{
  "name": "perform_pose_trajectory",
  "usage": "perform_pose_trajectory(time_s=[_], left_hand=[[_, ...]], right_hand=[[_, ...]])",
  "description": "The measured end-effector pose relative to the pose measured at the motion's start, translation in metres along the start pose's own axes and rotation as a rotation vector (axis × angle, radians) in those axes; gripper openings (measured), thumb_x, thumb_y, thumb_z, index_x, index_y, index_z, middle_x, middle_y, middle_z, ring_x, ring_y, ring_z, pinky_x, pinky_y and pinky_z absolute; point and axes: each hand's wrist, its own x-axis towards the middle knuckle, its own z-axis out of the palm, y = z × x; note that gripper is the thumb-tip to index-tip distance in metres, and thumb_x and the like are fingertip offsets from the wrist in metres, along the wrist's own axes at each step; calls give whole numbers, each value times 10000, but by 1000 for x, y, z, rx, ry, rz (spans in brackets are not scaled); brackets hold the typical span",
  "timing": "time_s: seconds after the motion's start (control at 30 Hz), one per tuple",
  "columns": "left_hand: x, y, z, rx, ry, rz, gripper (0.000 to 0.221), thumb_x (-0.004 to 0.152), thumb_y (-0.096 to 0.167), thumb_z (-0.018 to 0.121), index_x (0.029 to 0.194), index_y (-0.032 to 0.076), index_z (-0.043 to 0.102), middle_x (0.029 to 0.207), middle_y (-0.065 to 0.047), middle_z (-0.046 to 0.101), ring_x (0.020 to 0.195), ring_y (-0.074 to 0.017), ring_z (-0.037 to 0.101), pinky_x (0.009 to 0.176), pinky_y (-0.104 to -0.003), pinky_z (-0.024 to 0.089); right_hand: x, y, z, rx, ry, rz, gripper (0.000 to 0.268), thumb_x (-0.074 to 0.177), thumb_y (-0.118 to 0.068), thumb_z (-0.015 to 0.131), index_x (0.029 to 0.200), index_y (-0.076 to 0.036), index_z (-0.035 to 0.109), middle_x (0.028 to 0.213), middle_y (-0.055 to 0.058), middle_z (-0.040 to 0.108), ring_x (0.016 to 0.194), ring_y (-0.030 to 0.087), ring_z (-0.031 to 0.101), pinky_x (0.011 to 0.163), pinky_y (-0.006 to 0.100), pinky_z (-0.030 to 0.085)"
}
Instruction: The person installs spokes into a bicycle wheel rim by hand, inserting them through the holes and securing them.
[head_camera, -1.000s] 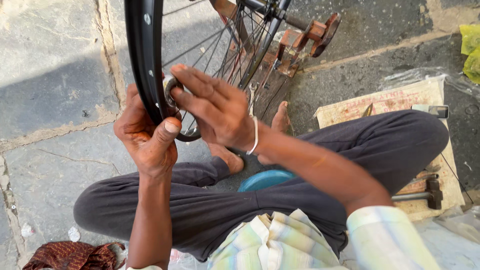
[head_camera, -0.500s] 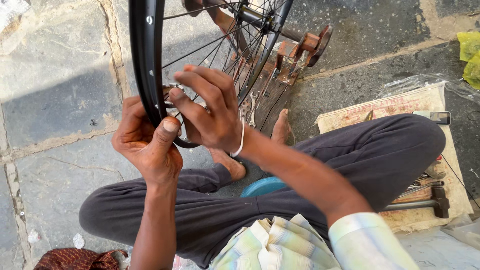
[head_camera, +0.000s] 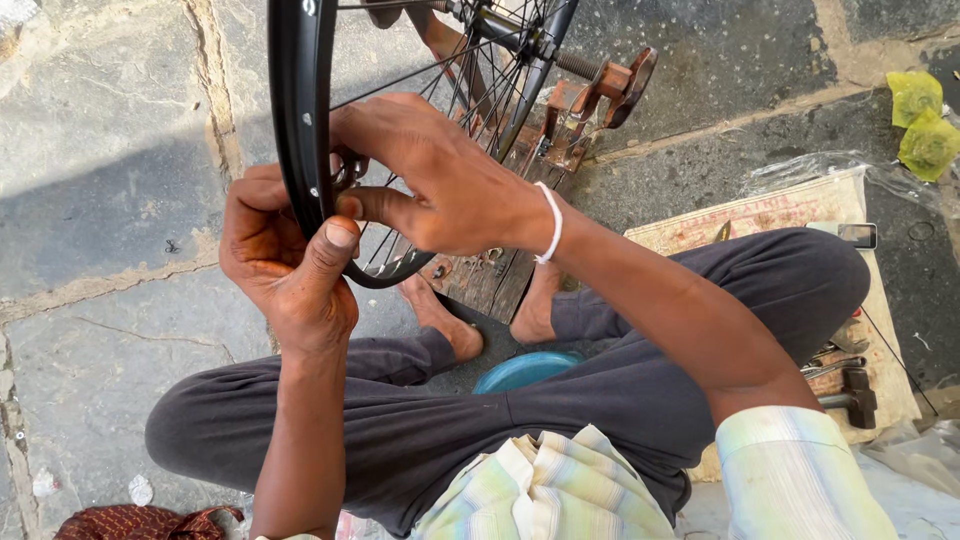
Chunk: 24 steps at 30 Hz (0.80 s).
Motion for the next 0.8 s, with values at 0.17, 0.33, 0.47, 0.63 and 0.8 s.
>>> perform_pose_trajectory(time_s=[0.17, 0.33, 0.47, 0.63, 0.8], left_hand=[[5, 8, 10, 39, 8, 20, 474, 934, 183, 922, 1234, -19, 616, 1074, -71, 642, 879, -95, 615, 757, -217, 523], [36, 44, 30, 168, -130, 38, 477, 966, 255, 871, 1286, 28, 599, 1149, -38, 663, 1000, -86, 658, 902, -223, 581], [75, 62, 42, 202, -362, 116, 380, 1090, 204, 808, 1317, 60, 541, 1193, -17, 653, 1044, -74, 662, 928, -209, 552], [75, 39, 35, 312, -391, 144, 188, 1244, 36, 765, 1266, 9, 580, 1036, -102, 649, 897, -149, 630, 797, -233, 524], [15, -19, -19, 32, -255, 85, 434, 1108, 404, 575, 1347, 47, 513, 1015, -82, 690, 915, -151, 694, 787, -278, 575]], right_hand=[[16, -1, 18, -260, 288, -177, 297, 966, -47, 784, 1161, -16, 563, 992, 101, 640, 1000, 286, 684, 1022, 440, 556], [17, -11, 10, -141, 418, -52, 243, 920, -87, 724, 1126, -35, 605, 1028, 111, 682, 1004, 280, 698, 911, 373, 528], [33, -9, -12, 252, 483, 150, 167, 1007, -122, 671, 1153, -41, 659, 1032, 56, 713, 960, 173, 692, 908, 287, 549], [22, 11, -8, 590, 689, 290, 135, 1004, -156, 697, 1070, -40, 714, 965, 39, 728, 830, 117, 660, 800, 277, 536], [-73, 34, 23, 329, 732, 544, 110, 1014, -140, 738, 1006, -35, 707, 903, 5, 662, 790, 81, 573, 749, 245, 466]])
